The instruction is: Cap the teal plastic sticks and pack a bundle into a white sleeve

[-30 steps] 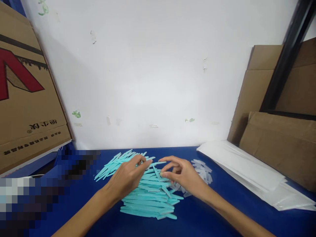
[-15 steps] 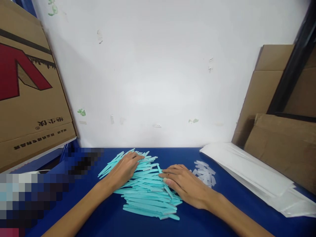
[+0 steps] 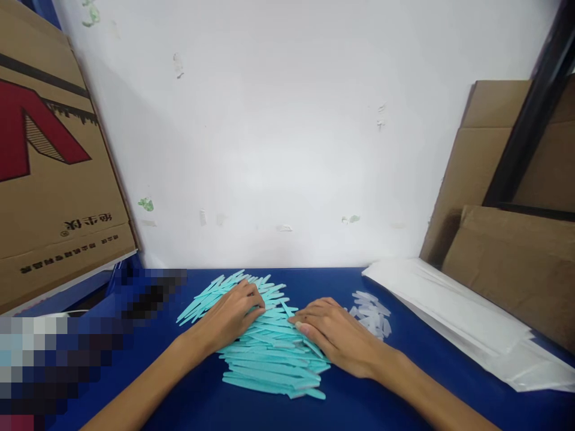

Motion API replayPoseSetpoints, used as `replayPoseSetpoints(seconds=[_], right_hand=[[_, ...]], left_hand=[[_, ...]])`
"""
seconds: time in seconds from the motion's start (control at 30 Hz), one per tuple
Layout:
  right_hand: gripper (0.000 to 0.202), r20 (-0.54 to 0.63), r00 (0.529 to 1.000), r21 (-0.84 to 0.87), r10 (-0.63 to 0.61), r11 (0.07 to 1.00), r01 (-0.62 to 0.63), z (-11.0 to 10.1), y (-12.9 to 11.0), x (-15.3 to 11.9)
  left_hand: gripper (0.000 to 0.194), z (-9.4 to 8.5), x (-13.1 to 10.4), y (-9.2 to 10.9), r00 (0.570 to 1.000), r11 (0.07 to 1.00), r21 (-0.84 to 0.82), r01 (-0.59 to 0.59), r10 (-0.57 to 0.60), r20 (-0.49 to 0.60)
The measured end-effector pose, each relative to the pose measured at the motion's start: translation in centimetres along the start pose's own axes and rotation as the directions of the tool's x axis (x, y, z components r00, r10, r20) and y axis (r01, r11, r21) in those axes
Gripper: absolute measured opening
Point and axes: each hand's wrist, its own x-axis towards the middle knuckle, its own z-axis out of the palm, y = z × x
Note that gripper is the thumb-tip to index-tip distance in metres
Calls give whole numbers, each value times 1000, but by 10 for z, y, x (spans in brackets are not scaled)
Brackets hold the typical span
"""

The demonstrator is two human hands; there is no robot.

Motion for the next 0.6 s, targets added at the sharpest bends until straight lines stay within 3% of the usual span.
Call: replayPoseSetpoints(seconds=[0.33,0.6], right_hand=[[54,-15,999,-25,34,999,-34,-5,3,0],[52,-52,990,-89,131,987,-135,-7,12,-4]], left_hand=[[23,8,-3,-4,996,999,-26,25,-23,90],[23,4,1,0,995,999,-39,2,1,101]])
